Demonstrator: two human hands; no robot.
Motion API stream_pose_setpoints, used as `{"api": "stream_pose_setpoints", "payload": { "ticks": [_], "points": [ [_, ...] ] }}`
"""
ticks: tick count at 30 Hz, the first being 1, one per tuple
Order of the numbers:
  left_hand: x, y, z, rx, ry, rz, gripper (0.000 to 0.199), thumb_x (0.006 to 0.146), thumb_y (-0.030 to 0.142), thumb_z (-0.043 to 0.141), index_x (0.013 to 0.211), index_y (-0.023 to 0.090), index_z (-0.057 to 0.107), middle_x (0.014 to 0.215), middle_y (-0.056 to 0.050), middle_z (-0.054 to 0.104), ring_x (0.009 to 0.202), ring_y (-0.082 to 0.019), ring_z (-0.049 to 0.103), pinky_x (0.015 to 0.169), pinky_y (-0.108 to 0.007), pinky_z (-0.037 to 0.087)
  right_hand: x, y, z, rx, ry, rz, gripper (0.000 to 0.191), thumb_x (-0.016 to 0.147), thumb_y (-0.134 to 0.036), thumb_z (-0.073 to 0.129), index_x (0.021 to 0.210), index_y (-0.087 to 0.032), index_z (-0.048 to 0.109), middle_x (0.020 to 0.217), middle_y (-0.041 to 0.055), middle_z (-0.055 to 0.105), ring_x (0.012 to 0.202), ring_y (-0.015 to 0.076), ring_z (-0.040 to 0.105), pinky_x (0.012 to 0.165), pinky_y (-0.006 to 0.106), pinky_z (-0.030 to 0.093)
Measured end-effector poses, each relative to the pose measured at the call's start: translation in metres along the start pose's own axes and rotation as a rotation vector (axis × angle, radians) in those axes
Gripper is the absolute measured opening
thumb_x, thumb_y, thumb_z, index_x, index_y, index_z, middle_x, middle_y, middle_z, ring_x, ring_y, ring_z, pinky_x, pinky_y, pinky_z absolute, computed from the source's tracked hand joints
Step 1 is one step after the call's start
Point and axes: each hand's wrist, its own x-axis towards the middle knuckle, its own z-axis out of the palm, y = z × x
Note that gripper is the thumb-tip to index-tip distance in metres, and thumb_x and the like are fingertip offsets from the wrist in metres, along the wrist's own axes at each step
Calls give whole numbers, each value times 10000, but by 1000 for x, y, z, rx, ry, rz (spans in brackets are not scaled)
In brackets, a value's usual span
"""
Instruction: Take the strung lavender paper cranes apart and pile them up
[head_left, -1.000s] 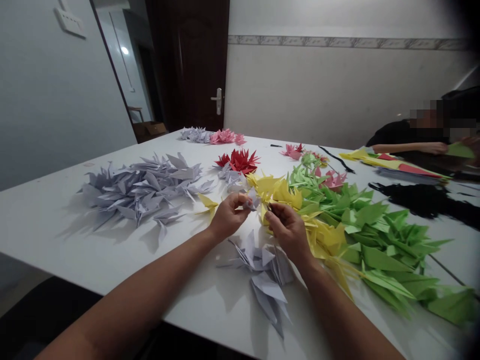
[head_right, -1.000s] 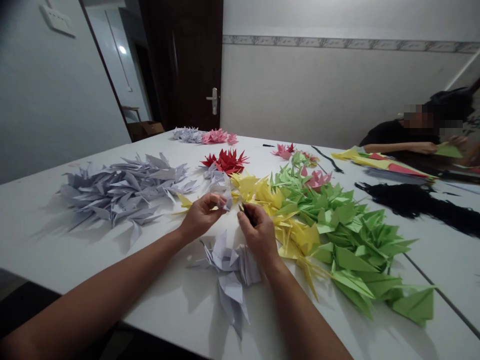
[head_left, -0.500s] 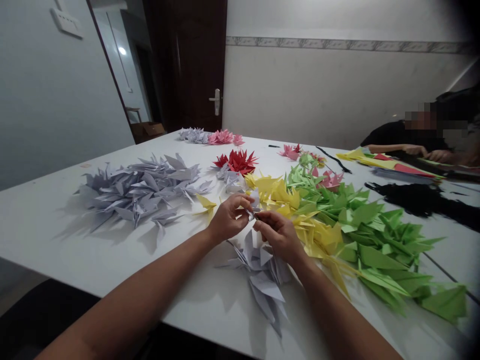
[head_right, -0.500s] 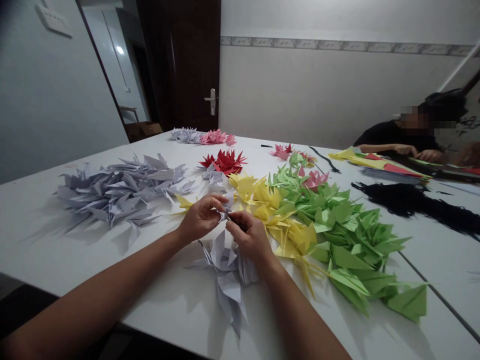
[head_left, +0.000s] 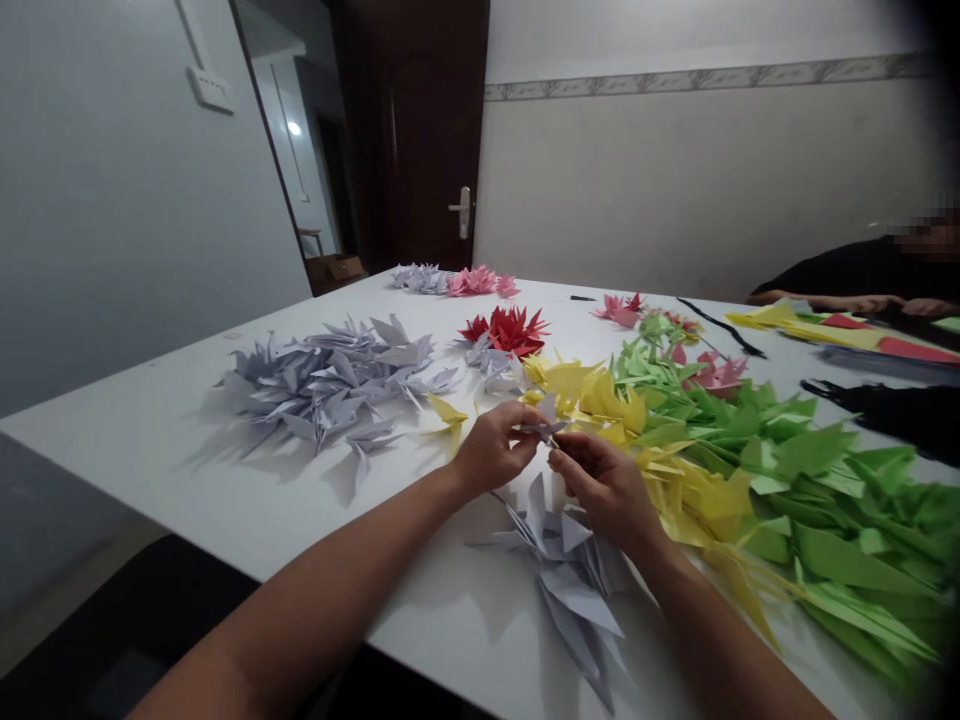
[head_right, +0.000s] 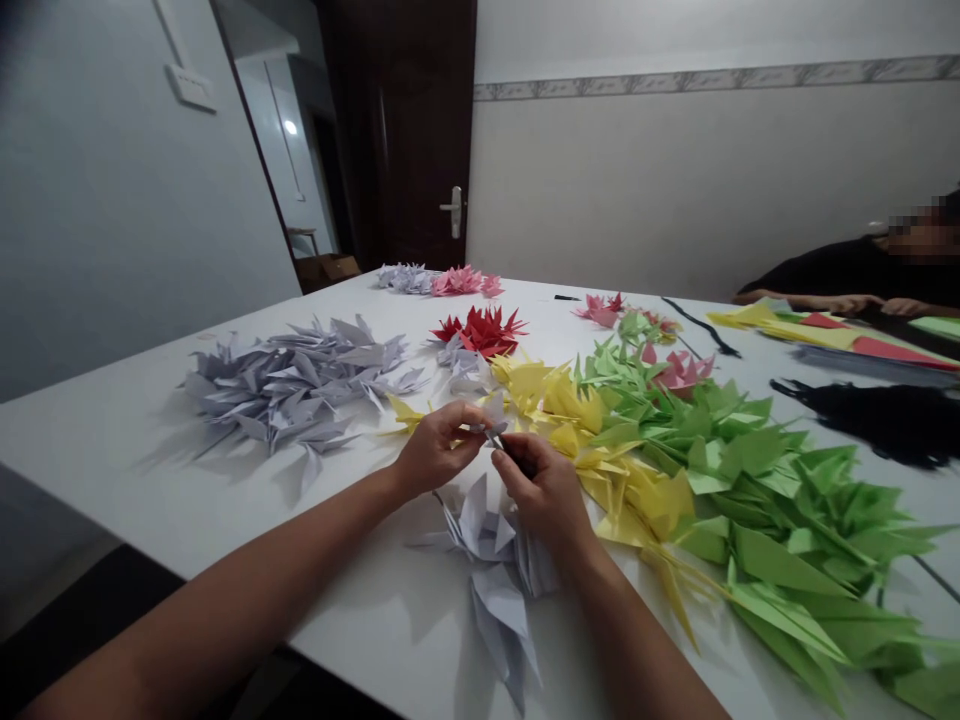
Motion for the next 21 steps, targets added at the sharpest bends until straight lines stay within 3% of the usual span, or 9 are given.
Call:
{"api": "stream_pose_setpoints", "payload": {
  "ticks": [5, 9, 11, 12, 14, 16, 17, 21],
  "points": [
    [11, 7, -18, 133, 191, 29, 346, 730, 135, 570, 1074, 169, 561, 936, -55, 644, 716, -104, 605, 570, -183, 504, 0, -2, 2, 55, 161, 35, 395, 648, -463, 702, 878, -148, 635, 718, 43, 653, 507, 110, 523, 424, 223, 415],
    [27, -2, -61, 225, 542, -13, 364, 740, 173, 564, 1103, 194, 535, 1010, -59, 618, 640, -94, 579, 531, -202, 494, 0, -5, 2, 76, 182, 58, 413, 629, -481, 712, 859, -147, 634, 696, 36, 648, 500, 106, 523, 407, 214, 412],
    [34, -10, -83, 325, 784, -74, 353, 734, 151, 544, 1086, 177, 534, 1071, -86, 595, 766, -147, 614, 667, -277, 535, -1, -6, 2, 76, 182, 66, 428, 622, -490, 716, 858, -144, 634, 706, 43, 654, 491, 104, 520, 393, 211, 399],
    [35, -14, -92, 415, 861, -94, 381, 702, 121, 559, 1080, 166, 538, 1105, -103, 579, 918, -198, 605, 807, -341, 519, -1, -6, 2, 77, 184, 70, 437, 613, -495, 720, 855, -141, 635, 712, 49, 658, 490, 105, 521, 390, 210, 395],
    [36, -17, -102, 604, 939, -127, 448, 625, 77, 600, 1066, 141, 551, 1163, -139, 545, 1173, -294, 475, 1026, -463, 364, 0, -6, 2, 85, 185, 74, 446, 600, -499, 728, 846, -138, 636, 719, 57, 664, 501, 110, 530, 398, 213, 401],
    [34, -13, -98, 692, 894, -109, 456, 606, 71, 614, 1056, 130, 568, 1228, -161, 502, 1270, -322, 370, 1089, -490, 253, 0, -6, 3, 93, 189, 70, 444, 598, -495, 730, 846, -137, 638, 722, 57, 666, 510, 112, 534, 411, 216, 410],
    [33, -8, -93, 671, 816, -81, 422, 630, 88, 607, 1048, 134, 577, 1239, -158, 499, 1259, -309, 389, 1078, -477, 278, 0, -6, 3, 97, 195, 67, 443, 601, -490, 730, 852, -137, 639, 724, 56, 666, 513, 111, 534, 417, 217, 414],
    [24, 11, -62, 448, 226, 24, 244, 739, 172, 553, 972, 173, 624, 1107, -93, 606, 1034, -211, 577, 888, -367, 474, 0, -7, 1, 102, 215, 54, 422, 625, -472, 720, 867, -138, 632, 724, 50, 656, 507, 106, 523, 409, 213, 408]
  ]
}}
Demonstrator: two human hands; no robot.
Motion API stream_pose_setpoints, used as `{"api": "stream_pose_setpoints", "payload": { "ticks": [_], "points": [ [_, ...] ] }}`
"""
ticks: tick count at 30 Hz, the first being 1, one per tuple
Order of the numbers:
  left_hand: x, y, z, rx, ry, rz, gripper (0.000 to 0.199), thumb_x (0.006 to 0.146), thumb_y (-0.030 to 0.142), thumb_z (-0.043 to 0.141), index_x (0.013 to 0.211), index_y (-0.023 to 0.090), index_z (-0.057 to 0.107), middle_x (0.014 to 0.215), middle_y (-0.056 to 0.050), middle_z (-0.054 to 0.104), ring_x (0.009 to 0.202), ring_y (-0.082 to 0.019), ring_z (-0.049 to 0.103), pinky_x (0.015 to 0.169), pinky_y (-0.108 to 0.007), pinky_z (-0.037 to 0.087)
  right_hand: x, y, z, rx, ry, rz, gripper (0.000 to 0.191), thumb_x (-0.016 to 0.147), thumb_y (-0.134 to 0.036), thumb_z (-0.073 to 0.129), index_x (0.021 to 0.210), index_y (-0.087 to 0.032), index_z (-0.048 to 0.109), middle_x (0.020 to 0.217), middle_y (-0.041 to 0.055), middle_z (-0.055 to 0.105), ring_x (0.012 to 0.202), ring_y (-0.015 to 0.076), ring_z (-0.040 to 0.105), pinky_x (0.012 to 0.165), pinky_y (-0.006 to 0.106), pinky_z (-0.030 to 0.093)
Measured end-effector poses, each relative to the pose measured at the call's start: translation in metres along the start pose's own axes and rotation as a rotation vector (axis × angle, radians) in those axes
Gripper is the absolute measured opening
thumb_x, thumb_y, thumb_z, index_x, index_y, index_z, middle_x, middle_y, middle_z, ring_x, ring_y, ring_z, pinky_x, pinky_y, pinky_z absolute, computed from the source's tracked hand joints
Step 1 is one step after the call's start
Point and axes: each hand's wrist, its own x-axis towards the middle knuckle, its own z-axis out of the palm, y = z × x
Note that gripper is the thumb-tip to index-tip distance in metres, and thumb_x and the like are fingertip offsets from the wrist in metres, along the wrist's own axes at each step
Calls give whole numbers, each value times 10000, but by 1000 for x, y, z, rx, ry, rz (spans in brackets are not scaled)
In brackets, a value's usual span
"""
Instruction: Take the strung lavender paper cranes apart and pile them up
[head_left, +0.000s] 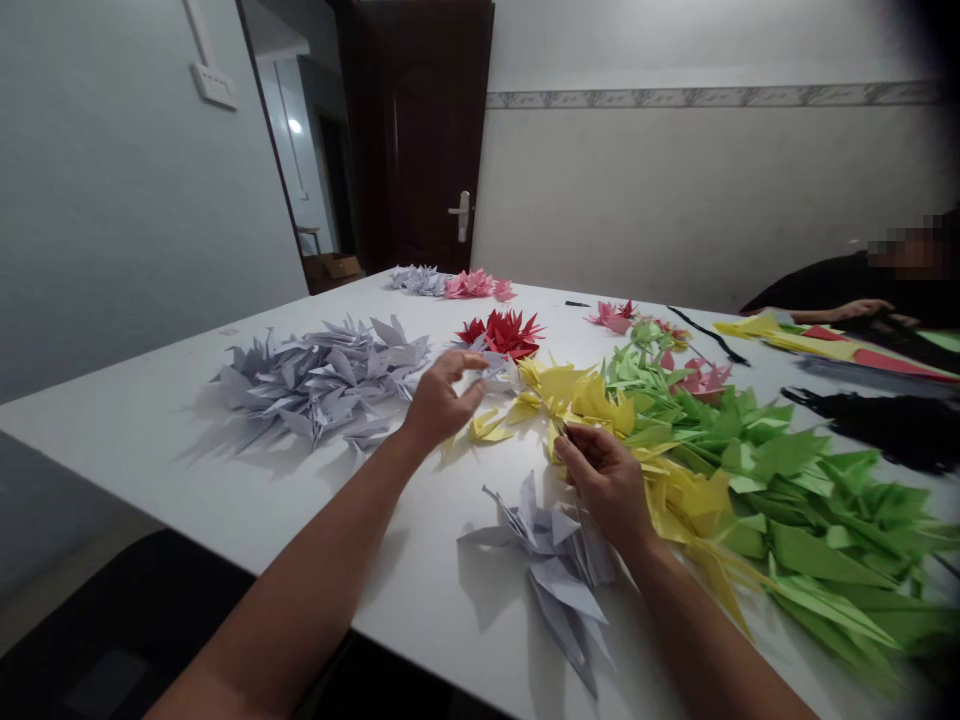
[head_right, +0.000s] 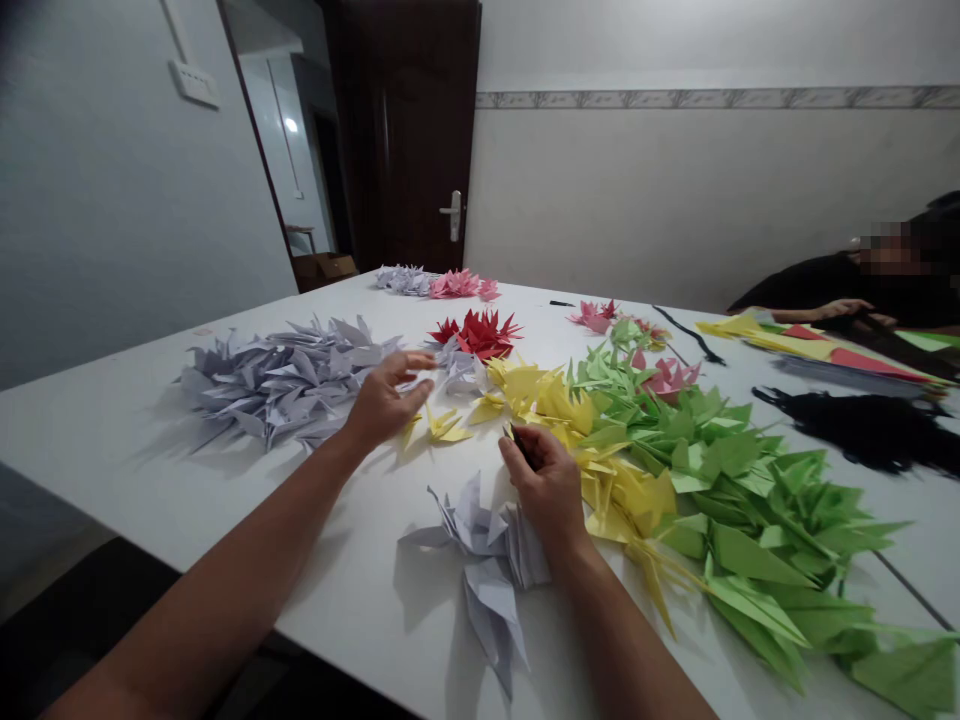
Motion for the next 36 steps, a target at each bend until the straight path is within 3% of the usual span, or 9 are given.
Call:
{"api": "stream_pose_setpoints", "payload": {
  "ticks": [3, 9, 15, 21, 24, 26, 28, 32, 36],
  "points": [
    [-6, 8, 9, 50, -215, 58, 255, 700, 154, 585, 946, 175, 650, 1103, -95, 616, 1035, -219, 577, 917, -381, 455, 1, 1, -1, -8, -3, -29, 381, 653, -454, 706, 861, -144, 627, 719, 42, 650, 495, 101, 516, 397, 210, 391],
    [-5, -12, 5, 374, -135, -171, 263, 706, 204, 574, 954, 180, 656, 995, -91, 653, 1009, -256, 581, 931, -407, 430, 3, 4, -2, -19, 23, -45, 362, 664, -441, 701, 862, -147, 627, 751, 55, 662, 560, 126, 565, 441, 227, 418],
    [-3, -20, 7, 288, -302, -314, 336, 707, 228, 567, 1026, 143, 629, 1071, -125, 627, 995, -254, 586, 862, -373, 475, 2, 3, -2, -23, 17, -52, 353, 670, -437, 695, 863, -151, 626, 782, 59, 662, 583, 132, 574, 480, 242, 436],
    [0, 4, 0, -28, -39, -209, 273, 727, 236, 592, 983, 152, 635, 1015, -89, 634, 875, -186, 601, 721, -286, 503, 4, 2, -3, -19, 50, -55, 350, 662, -454, 695, 829, -156, 618, 720, 32, 635, 567, 127, 550, 495, 248, 433],
    [-3, 21, -5, -331, -384, -136, 232, 742, 285, 610, 922, 145, 651, 879, -66, 659, 719, -132, 604, 625, -235, 484, 4, 1, -3, -30, 53, -64, 345, 672, -456, 685, 831, -158, 617, 720, 30, 625, 579, 129, 545, 501, 246, 433],
    [-8, 31, -6, -402, -729, -71, 258, 717, 283, 650, 949, 170, 661, 923, -66, 665, 771, -140, 615, 627, -224, 480, 4, 1, -3, -22, 47, -72, 335, 681, -452, 680, 831, -160, 612, 727, 32, 626, 582, 129, 544, 501, 244, 433],
    [-13, 38, -4, -365, -960, 2, 338, 656, 273, 717, 987, 226, 668, 1033, -58, 649, 899, -166, 610, 673, -224, 482, 4, 1, -3, -21, 41, -77, 328, 687, -449, 675, 834, -164, 609, 731, 33, 629, 585, 130, 546, 501, 245, 435],
    [-21, 40, 3, -312, -1086, 86, 414, 544, 253, 800, 941, 281, 687, 1047, -25, 641, 908, -163, 606, 681, -197, 467, 5, 1, -3, -29, 41, -79, 329, 681, -451, 676, 824, -163, 605, 722, 34, 633, 592, 136, 557, 500, 247, 439],
    [-24, 34, 10, -314, -1102, 49, 397, 570, 275, 787, 951, 265, 680, 967, -18, 655, 813, -143, 608, 633, -182, 454, 5, 2, -3, -31, 25, -66, 336, 687, -438, 673, 854, -154, 605, 740, 44, 643, 611, 143, 571, 499, 248, 442]
  ]
}}
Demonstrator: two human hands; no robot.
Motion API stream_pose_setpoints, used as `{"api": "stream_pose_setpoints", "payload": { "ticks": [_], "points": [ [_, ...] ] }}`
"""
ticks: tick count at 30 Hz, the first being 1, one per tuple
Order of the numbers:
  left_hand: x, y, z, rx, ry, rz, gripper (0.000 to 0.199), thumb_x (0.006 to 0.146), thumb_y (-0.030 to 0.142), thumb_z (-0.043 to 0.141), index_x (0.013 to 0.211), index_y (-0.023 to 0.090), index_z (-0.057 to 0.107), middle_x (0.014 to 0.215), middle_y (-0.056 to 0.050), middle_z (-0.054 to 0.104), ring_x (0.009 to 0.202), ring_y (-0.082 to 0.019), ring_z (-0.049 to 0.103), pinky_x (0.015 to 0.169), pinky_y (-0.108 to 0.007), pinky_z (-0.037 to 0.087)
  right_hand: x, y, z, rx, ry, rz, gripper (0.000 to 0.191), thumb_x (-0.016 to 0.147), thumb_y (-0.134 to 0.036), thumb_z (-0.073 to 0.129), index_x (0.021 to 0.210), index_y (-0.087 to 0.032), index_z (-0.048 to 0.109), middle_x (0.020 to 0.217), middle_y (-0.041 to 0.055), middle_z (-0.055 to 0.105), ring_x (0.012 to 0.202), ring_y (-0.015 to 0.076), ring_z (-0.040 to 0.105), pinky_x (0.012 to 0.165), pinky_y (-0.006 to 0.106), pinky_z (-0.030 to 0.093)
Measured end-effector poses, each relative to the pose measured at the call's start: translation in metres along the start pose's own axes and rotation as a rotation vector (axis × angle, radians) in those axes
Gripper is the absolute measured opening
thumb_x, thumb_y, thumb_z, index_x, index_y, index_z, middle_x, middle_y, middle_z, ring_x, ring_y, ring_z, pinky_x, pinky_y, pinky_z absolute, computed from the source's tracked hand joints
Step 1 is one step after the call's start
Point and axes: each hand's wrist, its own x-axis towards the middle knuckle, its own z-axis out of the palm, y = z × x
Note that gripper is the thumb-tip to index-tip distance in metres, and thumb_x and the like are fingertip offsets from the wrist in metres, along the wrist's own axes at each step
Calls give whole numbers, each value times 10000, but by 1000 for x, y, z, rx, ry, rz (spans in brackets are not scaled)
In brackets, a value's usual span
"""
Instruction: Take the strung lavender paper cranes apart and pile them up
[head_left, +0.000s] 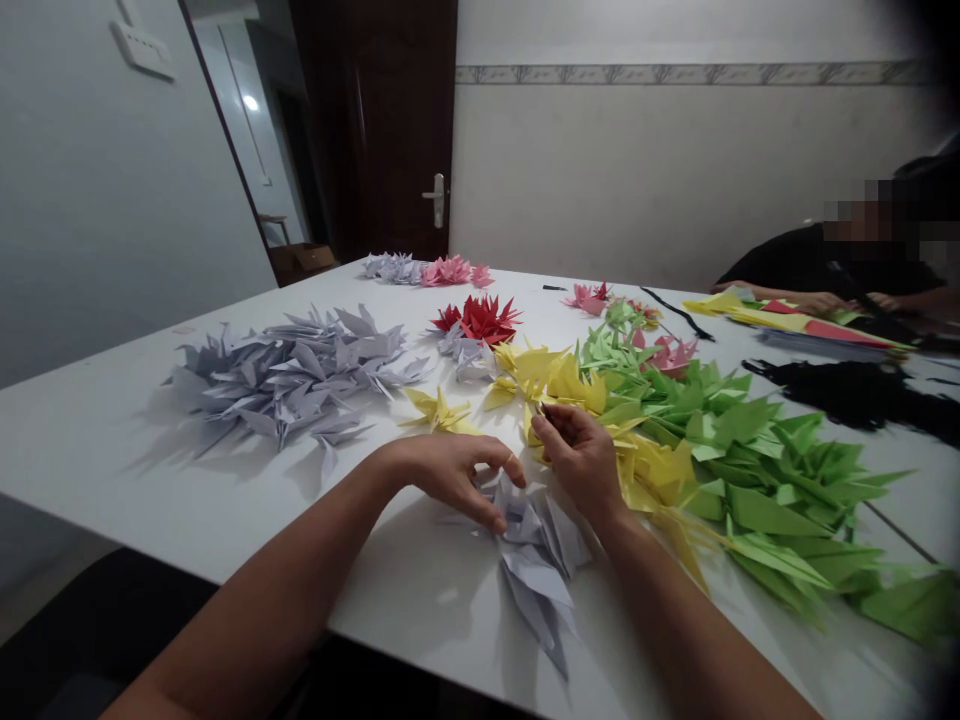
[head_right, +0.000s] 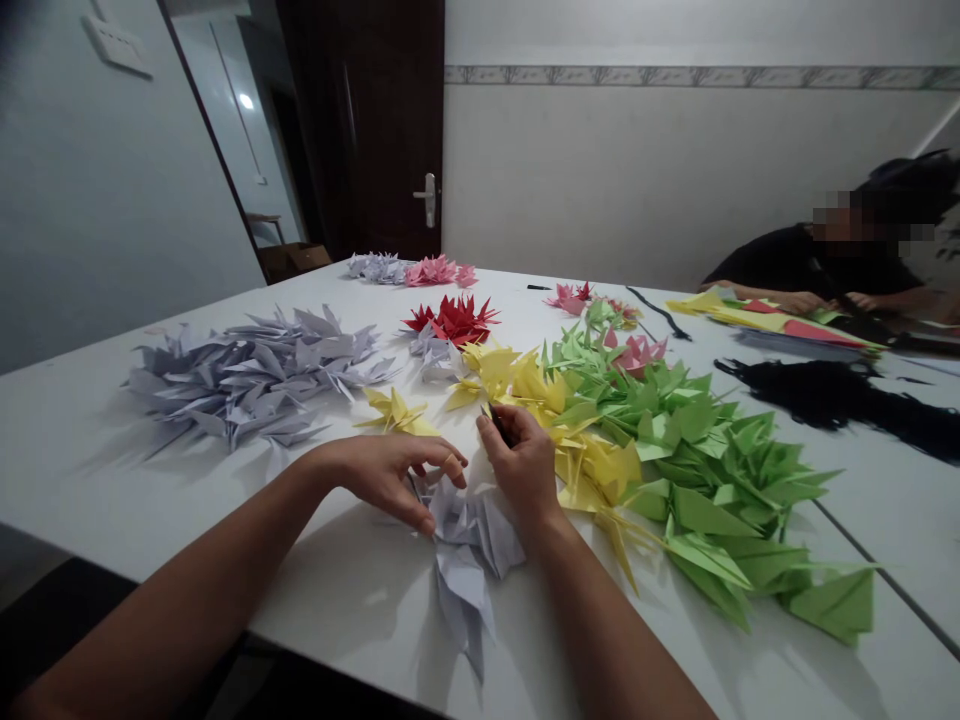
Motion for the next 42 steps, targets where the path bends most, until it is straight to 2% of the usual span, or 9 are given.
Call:
{"api": "stream_pose_setpoints", "payload": {
  "ticks": [5, 11, 15, 17, 21, 26, 36, 40, 42],
  "points": [
    [2, -4, -1, -27, 113, -88, 346, 689, 317, 700, 1022, 235, 647, 985, -47, 662, 858, -162, 621, 646, -204, 468, -1, -1, 0, -6, -12, -2, 322, 693, -423, 670, 856, -153, 609, 767, 51, 651, 635, 149, 583, 508, 248, 449],
    [1, -2, 0, -5, 128, 1, 513, 537, 233, 799, 1025, 267, 648, 998, -16, 654, 888, -163, 612, 667, -196, 466, -1, 0, 1, -6, -18, -17, 307, 706, -419, 664, 856, -157, 607, 753, 42, 655, 623, 145, 585, 501, 243, 445],
    [8, -6, 8, -29, 178, -10, 235, 658, 151, 685, 884, 213, 673, 831, 4, 677, 720, -118, 605, 658, -202, 461, 0, 3, 1, -23, -24, -31, 305, 714, -420, 660, 865, -159, 609, 770, 47, 665, 626, 148, 592, 503, 247, 449],
    [12, -8, 10, -52, 295, -43, 173, 681, 174, 663, 853, 191, 667, 794, 2, 676, 696, -115, 597, 650, -207, 462, 0, 4, 0, -29, -22, -35, 308, 717, -422, 659, 870, -158, 611, 779, 52, 669, 630, 151, 596, 506, 248, 451],
    [19, -13, 8, -153, 609, -124, 222, 686, 260, 666, 883, 159, 646, 802, -22, 661, 716, -126, 600, 640, -219, 468, 0, 3, 0, -27, -13, -54, 319, 723, -424, 658, 888, -155, 610, 800, 60, 670, 648, 156, 601, 518, 253, 459],
    [22, -21, 4, -324, 787, -99, 260, 671, 308, 690, 863, 141, 634, 827, -39, 652, 767, -138, 605, 706, -253, 485, -5, 3, 0, -118, -59, -155, 292, 758, -413, 636, 923, -173, 631, 795, 50, 672, 674, 162, 607, 565, 263, 473],
    [23, -22, 12, -232, 727, -66, 220, 725, 318, 643, 868, 151, 628, 806, -24, 624, 761, -134, 578, 702, -238, 460, -5, 2, 0, -277, -102, -308, 224, 793, -358, 607, 929, -194, 678, 795, 37, 700, 679, 168, 632, 642, 287, 496],
    [23, -20, 14, -238, 730, -95, 231, 709, 309, 664, 875, 150, 637, 799, -21, 627, 734, -125, 567, 683, -226, 447, -4, 1, 0, -284, -140, -304, 215, 799, -350, 597, 908, -185, 683, 742, 26, 692, 641, 154, 626, 608, 268, 492],
    [24, -18, 14, -294, 755, -103, 228, 689, 306, 688, 850, 150, 647, 785, -16, 628, 712, -114, 560, 667, -218, 442, -4, 1, -1, -245, -102, -279, 240, 793, -371, 603, 923, -180, 670, 736, 26, 683, 624, 149, 616, 583, 263, 488]
  ]
}}
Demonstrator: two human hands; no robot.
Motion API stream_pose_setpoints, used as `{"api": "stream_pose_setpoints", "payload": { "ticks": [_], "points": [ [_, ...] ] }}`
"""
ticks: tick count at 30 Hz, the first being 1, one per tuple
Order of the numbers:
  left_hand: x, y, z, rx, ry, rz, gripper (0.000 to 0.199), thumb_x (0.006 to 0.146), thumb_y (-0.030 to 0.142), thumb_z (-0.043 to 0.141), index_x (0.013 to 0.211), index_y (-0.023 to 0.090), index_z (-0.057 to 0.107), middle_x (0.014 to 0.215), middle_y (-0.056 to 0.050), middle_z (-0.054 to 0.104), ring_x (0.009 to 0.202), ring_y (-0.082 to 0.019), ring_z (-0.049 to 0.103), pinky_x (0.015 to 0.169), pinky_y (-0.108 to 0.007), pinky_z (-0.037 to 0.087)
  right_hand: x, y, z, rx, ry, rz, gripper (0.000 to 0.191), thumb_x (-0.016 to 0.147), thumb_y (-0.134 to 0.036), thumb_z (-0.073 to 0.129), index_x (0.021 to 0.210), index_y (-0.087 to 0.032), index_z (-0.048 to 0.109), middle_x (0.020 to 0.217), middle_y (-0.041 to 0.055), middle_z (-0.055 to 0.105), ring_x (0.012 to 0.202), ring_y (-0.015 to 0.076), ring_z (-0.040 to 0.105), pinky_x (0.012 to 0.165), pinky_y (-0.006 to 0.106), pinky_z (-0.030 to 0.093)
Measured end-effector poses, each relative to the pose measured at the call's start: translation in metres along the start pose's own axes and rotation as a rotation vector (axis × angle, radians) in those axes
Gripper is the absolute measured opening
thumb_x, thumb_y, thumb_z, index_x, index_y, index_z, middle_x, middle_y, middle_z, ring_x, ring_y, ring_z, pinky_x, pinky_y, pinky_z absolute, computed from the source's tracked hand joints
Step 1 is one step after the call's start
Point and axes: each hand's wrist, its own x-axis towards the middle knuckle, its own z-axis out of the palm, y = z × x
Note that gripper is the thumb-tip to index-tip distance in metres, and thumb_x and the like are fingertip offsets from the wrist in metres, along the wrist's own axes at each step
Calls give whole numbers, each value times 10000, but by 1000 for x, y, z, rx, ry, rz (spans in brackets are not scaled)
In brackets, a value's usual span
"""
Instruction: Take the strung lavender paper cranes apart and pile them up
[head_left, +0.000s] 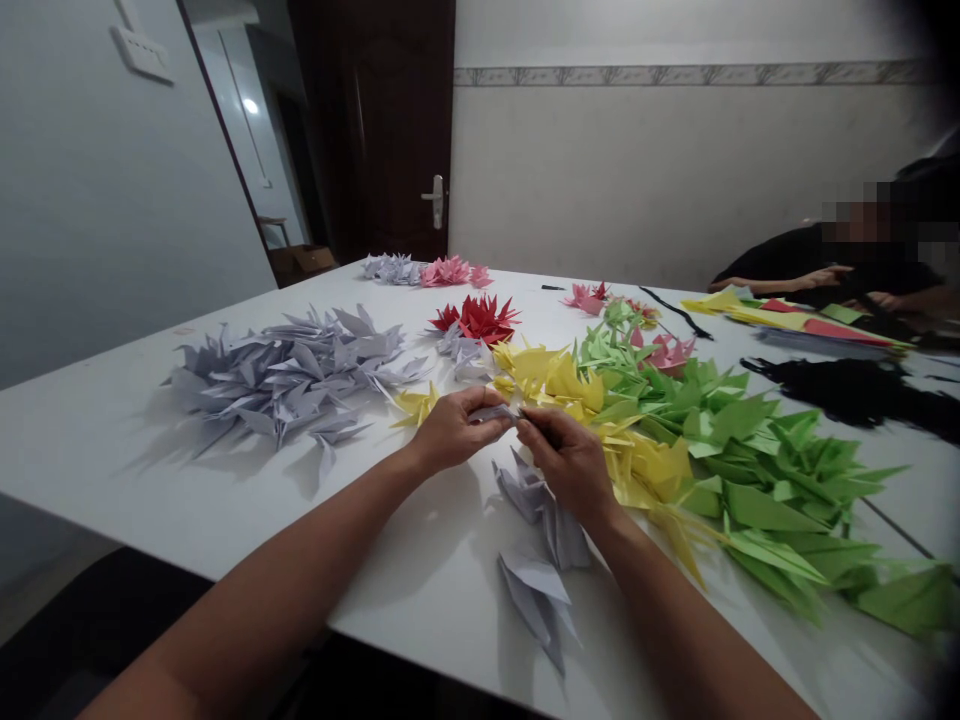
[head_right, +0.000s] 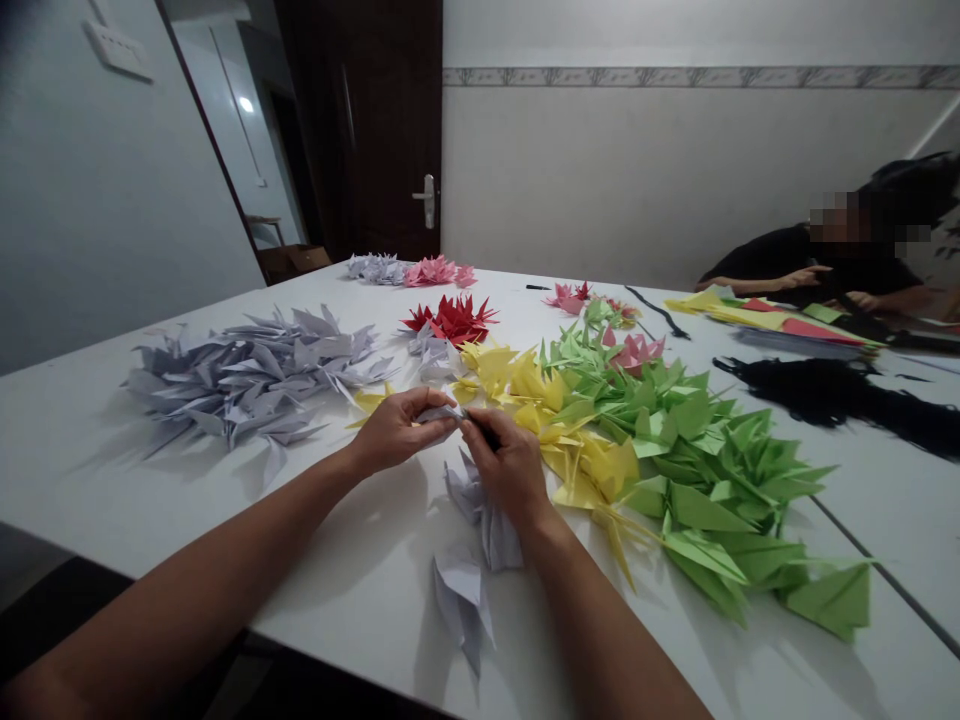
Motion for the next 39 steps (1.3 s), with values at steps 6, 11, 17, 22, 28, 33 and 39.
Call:
{"api": "stream_pose_setpoints", "payload": {
  "ticks": [6, 11, 17, 22, 28, 33, 39],
  "points": [
    [5, 13, -3, -614, 209, -181, 245, 602, 308, 772, 692, 155, 603, 655, 38, 594, 571, -65, 527, 555, -182, 423, 0, 2, 2, 140, 106, 116, 310, 758, -417, 635, 922, -153, 639, 723, 30, 642, 573, 123, 561, 524, 244, 468],
    [5, 22, -4, -1003, 195, -480, 122, 740, 260, 678, 766, 171, 597, 626, 41, 601, 541, -85, 579, 495, -191, 432, -5, 1, 7, 195, -22, 76, 272, 774, -391, 634, 936, -172, 641, 652, -9, 594, 491, 90, 494, 474, 223, 427],
    [3, 23, 3, -1089, 199, -694, 231, 871, 288, 514, 728, 129, 602, 588, 5, 608, 524, -88, 593, 510, -205, 458, -9, -8, 5, 166, -16, -4, 231, 801, -347, 615, 968, -188, 628, 679, -6, 595, 491, 87, 494, 478, 223, 433],
    [1, 25, 6, -1124, 175, -713, 209, 864, 265, 509, 749, 121, 607, 624, -5, 625, 528, -86, 587, 519, -211, 457, -10, -17, 4, 40, -12, -67, 231, 801, -321, 607, 990, -189, 611, 710, 11, 631, 578, 122, 575, 534, 240, 470],
    [-4, 19, 13, -1021, 91, -587, 129, 784, 295, 618, 796, 172, 582, 694, 13, 625, 584, -91, 594, 583, -222, 458, -8, -12, 6, -36, 7, -22, 241, 808, -327, 580, 991, -179, 630, 798, 54, 687, 626, 156, 635, 567, 267, 506],
    [-7, 14, 16, -877, 68, -525, 332, 586, 330, 790, 770, 188, 553, 684, 46, 605, 587, -82, 585, 575, -207, 416, -8, -6, 5, 9, -26, 63, 188, 807, -293, 546, 915, -173, 642, 620, -1, 621, 472, 118, 565, 478, 241, 472],
    [8, 16, -8, -896, 369, -384, 313, 581, 272, 796, 745, 185, 543, 554, 88, 522, 446, -31, 486, 433, -150, 312, -9, -9, 7, 139, 60, 162, 315, 739, -398, 655, 944, -160, 633, 651, 7, 623, 460, 99, 527, 419, 216, 430]
  ]
}}
